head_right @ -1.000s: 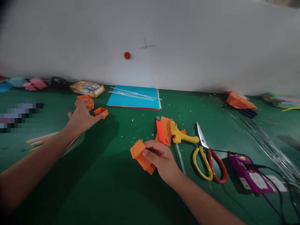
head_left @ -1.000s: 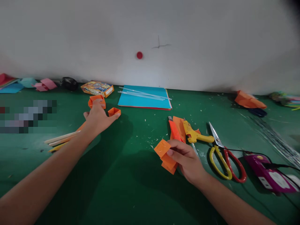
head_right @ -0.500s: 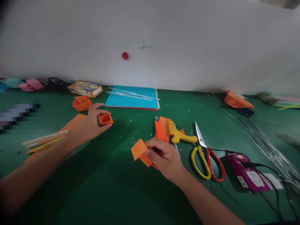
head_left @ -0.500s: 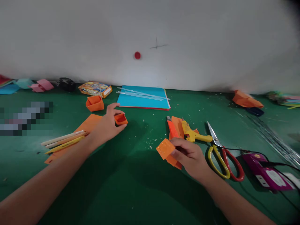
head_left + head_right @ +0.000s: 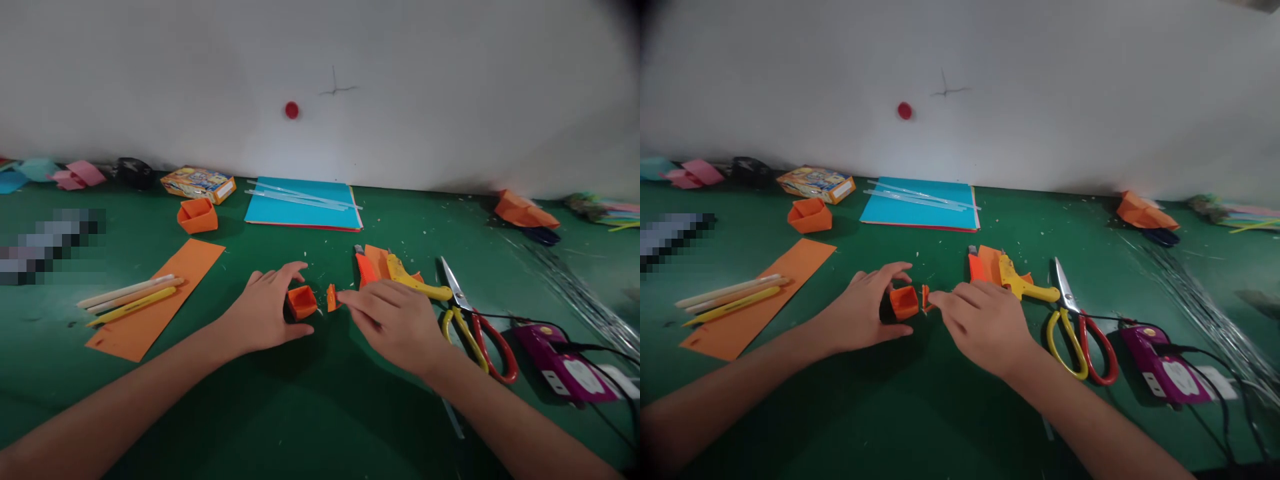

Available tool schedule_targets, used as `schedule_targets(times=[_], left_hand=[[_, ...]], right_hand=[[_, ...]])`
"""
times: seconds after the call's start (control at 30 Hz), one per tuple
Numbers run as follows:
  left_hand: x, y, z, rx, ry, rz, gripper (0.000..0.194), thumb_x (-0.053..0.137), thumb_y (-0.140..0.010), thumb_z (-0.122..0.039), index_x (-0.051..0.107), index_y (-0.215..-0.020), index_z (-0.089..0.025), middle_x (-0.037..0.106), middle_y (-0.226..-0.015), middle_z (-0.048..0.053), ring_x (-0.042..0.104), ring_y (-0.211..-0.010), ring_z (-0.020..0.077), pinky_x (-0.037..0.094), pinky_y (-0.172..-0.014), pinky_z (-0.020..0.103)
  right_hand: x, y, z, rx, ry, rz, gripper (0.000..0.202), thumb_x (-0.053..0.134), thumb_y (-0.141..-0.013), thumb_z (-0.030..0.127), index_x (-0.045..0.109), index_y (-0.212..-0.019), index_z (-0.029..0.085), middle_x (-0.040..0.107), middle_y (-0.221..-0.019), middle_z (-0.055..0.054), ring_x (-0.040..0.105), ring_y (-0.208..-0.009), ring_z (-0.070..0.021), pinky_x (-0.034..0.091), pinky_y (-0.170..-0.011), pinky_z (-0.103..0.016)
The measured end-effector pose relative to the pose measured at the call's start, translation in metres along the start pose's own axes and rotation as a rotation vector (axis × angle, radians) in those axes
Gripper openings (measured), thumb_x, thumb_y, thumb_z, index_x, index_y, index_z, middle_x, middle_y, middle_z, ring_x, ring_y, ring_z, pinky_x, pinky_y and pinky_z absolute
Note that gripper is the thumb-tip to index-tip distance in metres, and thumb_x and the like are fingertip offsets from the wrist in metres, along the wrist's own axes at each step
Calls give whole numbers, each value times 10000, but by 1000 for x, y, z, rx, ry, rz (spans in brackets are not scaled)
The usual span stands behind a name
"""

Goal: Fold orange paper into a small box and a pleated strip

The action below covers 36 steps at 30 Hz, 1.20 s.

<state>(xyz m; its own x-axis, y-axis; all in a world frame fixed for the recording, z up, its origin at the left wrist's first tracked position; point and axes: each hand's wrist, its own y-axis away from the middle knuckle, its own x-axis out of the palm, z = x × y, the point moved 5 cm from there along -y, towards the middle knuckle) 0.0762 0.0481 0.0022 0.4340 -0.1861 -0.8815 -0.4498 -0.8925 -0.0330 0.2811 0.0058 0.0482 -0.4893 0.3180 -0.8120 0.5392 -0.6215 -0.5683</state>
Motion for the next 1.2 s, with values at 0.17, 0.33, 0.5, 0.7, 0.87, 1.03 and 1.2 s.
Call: schedule_targets(times=[0.17,0.33,0.5,0.7,0.87,1.03,1.2], left_hand=[[0,1,12,46,-52,21,615,777,-720,-547,586,-1240,-280,622,-1252,72,566,-1115,317,383,-919,457],[4,1,12,45,-72,4,558,761,-727,-583,647,-1186,-288,622,-1172,64,544,-1044,300,368,-854,436],[5,2,12,34,-72,-23,548,784,-701,-576,655,-1142,-277,623,-1170,64,528,-1041,297,358,-858,439],[5,4,9,42,-61,-39,537,781,-709,-547,640,-1136,-255,608,-1199,68,542,-1072,303,371,-877,446],[6,5,7,63,-52,-56,529,777,-705,-527,630,-1130,-249,604,-1234,73,542,-1101,308,365,-886,447],[5,5,4,73,-74,-47,517,771,-725,-507,609,-1144,-250,605,-1245,73,544,-1122,313,347,-892,458],[5,6,2,102,-96,-43,515,755,-738,-518,602,-1138,-233,610,-1236,77,552,-1112,313,340,-895,458]], right_hand=[[14,-21,15,-172,153,112,251,515,-994,158,727,-1118,206,739,-823,-26,615,-730,-168,402,-666,-323],[31,-37,26,-251,303,367,235,572,-943,123,716,-1117,188,718,-841,-43,590,-743,-194,336,-642,-340],[32,-45,30,-263,345,551,221,604,-916,96,704,-1101,164,719,-886,-64,609,-787,-202,331,-634,-331],[35,-50,34,-307,298,649,154,657,-892,110,695,-1027,173,723,-940,-70,611,-831,-211,372,-640,-322],[35,-52,34,-337,240,640,190,700,-847,110,699,-1021,185,718,-1092,-75,588,-927,-229,420,-679,-324],[37,-48,29,-316,171,682,205,678,-854,97,698,-1035,191,741,-1070,-52,590,-924,-225,422,-720,-346],[40,-49,25,-303,107,740,201,635,-870,53,685,-994,204,750,-984,-10,584,-827,-201,400,-704,-341]])
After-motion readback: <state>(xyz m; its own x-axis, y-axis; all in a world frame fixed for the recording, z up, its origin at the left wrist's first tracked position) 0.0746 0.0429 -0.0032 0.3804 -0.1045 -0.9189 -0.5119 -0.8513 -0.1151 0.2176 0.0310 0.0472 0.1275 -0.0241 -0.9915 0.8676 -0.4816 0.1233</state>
